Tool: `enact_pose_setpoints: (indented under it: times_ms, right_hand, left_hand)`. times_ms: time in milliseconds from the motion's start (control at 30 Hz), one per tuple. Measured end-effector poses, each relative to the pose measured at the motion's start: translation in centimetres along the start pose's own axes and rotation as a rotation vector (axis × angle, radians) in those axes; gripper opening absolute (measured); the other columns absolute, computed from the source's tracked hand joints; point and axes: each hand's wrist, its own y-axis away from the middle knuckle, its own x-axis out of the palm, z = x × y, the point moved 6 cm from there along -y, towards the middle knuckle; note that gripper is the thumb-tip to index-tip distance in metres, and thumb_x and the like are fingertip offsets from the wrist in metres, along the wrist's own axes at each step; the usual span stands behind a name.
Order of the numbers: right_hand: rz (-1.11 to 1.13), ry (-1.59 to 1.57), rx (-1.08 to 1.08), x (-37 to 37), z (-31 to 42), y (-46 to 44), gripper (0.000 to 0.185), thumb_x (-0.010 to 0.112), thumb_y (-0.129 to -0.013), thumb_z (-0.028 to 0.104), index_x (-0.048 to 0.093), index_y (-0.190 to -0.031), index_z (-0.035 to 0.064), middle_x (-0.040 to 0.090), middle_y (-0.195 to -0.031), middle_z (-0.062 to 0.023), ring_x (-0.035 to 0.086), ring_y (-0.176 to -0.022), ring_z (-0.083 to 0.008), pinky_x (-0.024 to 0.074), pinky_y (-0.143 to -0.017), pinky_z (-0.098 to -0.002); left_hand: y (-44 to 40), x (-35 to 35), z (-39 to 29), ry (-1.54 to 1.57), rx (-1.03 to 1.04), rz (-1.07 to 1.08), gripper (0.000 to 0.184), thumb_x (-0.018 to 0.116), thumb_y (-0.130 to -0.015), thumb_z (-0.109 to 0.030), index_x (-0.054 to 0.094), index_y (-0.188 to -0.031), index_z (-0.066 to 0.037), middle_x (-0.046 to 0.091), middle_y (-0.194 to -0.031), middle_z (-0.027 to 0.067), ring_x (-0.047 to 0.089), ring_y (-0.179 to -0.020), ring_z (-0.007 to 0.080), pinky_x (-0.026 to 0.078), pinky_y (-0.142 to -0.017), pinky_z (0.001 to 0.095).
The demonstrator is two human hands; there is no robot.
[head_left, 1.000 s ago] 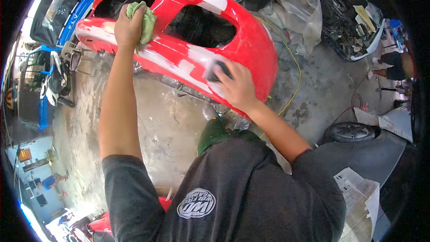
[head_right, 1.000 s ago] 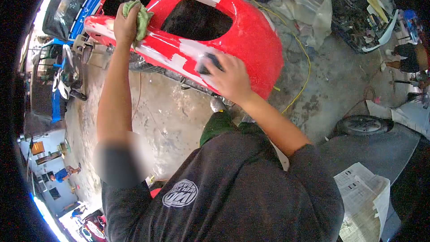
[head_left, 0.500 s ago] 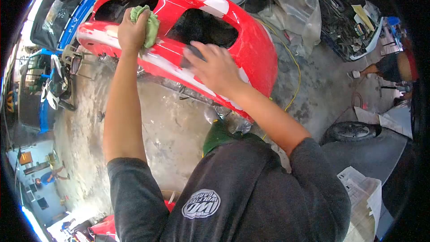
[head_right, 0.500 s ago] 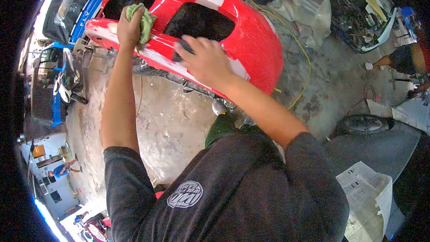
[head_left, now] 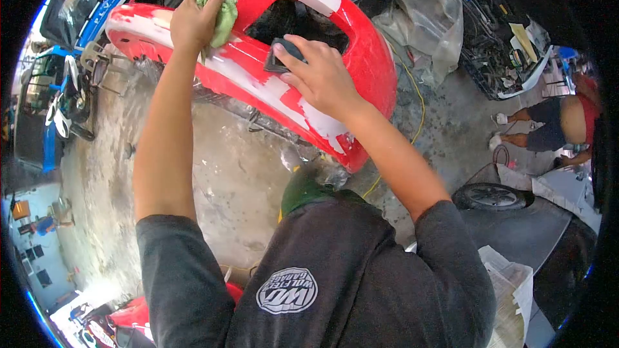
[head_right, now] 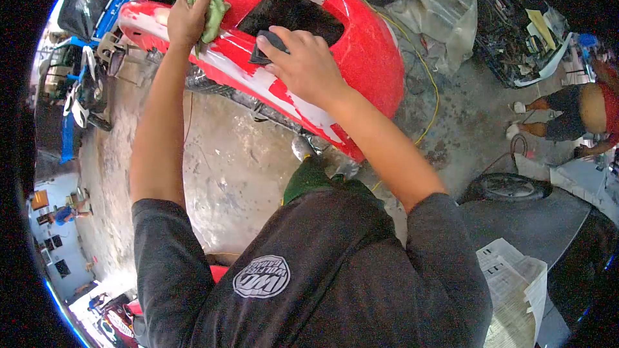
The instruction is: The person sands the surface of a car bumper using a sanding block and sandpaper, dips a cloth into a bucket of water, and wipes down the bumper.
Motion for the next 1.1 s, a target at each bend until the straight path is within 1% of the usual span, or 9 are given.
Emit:
enact_pose_setpoints:
  times_ms: [67, 100, 200, 233, 333, 633, 833, 1000, 1100]
  right_hand:
    - [0.040, 0.017, 0.007, -0.7, -0.7, 2.9, 0.060, 0.071, -0.092, 0.023, 0.056, -0.149, 0.0154, 0.051, -0.151, -0.0164, 0.055, -0.128, -0.0408, 0.0439, -0.105, -0.0521]
    - [0.019, 0.033, 0.027, -1.0, -1.8, 5.3, 0.056, 0.074, -0.090, 0.028, 0.060, -0.143, 0.0187, 0.054, -0.147, -0.0116, 0.057, -0.124, -0.0377, 0.0465, -0.101, -0.0506]
    - [0.004, -0.053, 0.013, -1.5, -3.1, 8.9, 0.055, 0.074, -0.089, 0.028, 0.061, -0.142, 0.0168, 0.055, -0.145, -0.0120, 0.058, -0.121, -0.0374, 0.0474, -0.098, -0.0498]
    - [0.015, -0.045, -0.001, -1.5, -2.2, 7.7, 0.055, 0.073, -0.091, 0.027, 0.060, -0.143, 0.0154, 0.055, -0.147, -0.0127, 0.057, -0.122, -0.0379, 0.0465, -0.100, -0.0502]
    - [0.014, -0.029, -0.038, -0.4, -0.2, 1.6, 0.055, 0.070, -0.093, 0.024, 0.058, -0.146, 0.0121, 0.053, -0.150, -0.0140, 0.056, -0.124, -0.0387, 0.0449, -0.103, -0.0506]
    - [0.018, -0.019, -0.029, -2.0, -1.2, 8.0, 0.053, 0.073, -0.092, 0.025, 0.059, -0.142, 0.0149, 0.055, -0.144, -0.0160, 0.059, -0.117, -0.0393, 0.0478, -0.096, -0.0521]
    - [-0.042, -0.029, 0.066, 0.3, 1.8, -0.5, 0.057, 0.071, -0.092, 0.023, 0.057, -0.147, 0.0143, 0.051, -0.151, -0.0162, 0.056, -0.124, -0.0410, 0.0449, -0.104, -0.0510]
    - [-0.150, -0.041, 0.137, -0.4, -1.2, 10.7, 0.059, 0.075, -0.089, 0.024, 0.058, -0.144, 0.0122, 0.057, -0.142, -0.0171, 0.060, -0.119, -0.0403, 0.0495, -0.099, -0.0520]
    - [-0.203, -0.026, 0.169, -0.5, -0.2, 9.2, 0.059, 0.076, -0.088, 0.023, 0.059, -0.143, 0.0102, 0.058, -0.141, -0.0180, 0.061, -0.119, -0.0397, 0.0495, -0.100, -0.0522]
  left_hand:
    - [0.2, 0.1, -0.1, -0.012, -0.023, 0.030, 0.060, 0.063, -0.087, -0.067, 0.070, -0.120, -0.017, 0.076, -0.106, 0.0196, 0.070, -0.104, 0.0439, 0.053, -0.090, 0.0495]
    - [0.2, -0.1, -0.5, -0.018, -0.036, 0.038, 0.060, 0.062, -0.087, -0.067, 0.070, -0.120, -0.017, 0.076, -0.106, 0.0193, 0.070, -0.104, 0.0437, 0.053, -0.090, 0.0494]
    - [1.1, -1.9, -4.1, 0.075, -0.184, 0.067, 0.039, 0.078, -0.084, -0.035, 0.067, -0.106, -0.005, 0.069, -0.117, 0.0253, 0.065, -0.112, 0.0419, 0.051, -0.092, 0.0435]
    - [1.0, -1.6, -3.5, 0.077, -0.172, 0.071, 0.042, 0.077, -0.085, -0.040, 0.067, -0.108, -0.005, 0.066, -0.127, 0.0275, 0.064, -0.119, 0.0406, 0.051, -0.094, 0.0434]
    - [0.2, 0.3, -0.1, -0.056, -0.051, 0.005, 0.060, 0.062, -0.087, -0.068, 0.070, -0.121, -0.019, 0.076, -0.107, 0.0192, 0.070, -0.105, 0.0432, 0.053, -0.091, 0.0492]
    - [0.3, 0.3, 0.1, -0.035, -0.038, -0.043, 0.060, 0.063, -0.086, -0.068, 0.070, -0.121, -0.020, 0.076, -0.105, 0.0203, 0.070, -0.103, 0.0441, 0.053, -0.090, 0.0502]
    - [0.1, -0.2, -1.0, -0.059, -0.065, 0.015, 0.058, 0.064, -0.086, -0.066, 0.070, -0.118, -0.018, 0.076, -0.105, 0.0200, 0.070, -0.103, 0.0448, 0.053, -0.090, 0.0506]
    - [0.1, 0.1, -0.6, -0.089, -0.009, 0.021, 0.058, 0.065, -0.087, -0.064, 0.069, -0.118, -0.016, 0.076, -0.105, 0.0205, 0.070, -0.103, 0.0453, 0.053, -0.090, 0.0506]
    - [0.6, -0.4, -1.9, -0.067, -0.062, 0.010, 0.058, 0.065, -0.088, -0.063, 0.069, -0.119, -0.015, 0.075, -0.105, 0.0213, 0.070, -0.103, 0.0458, 0.053, -0.091, 0.0509]
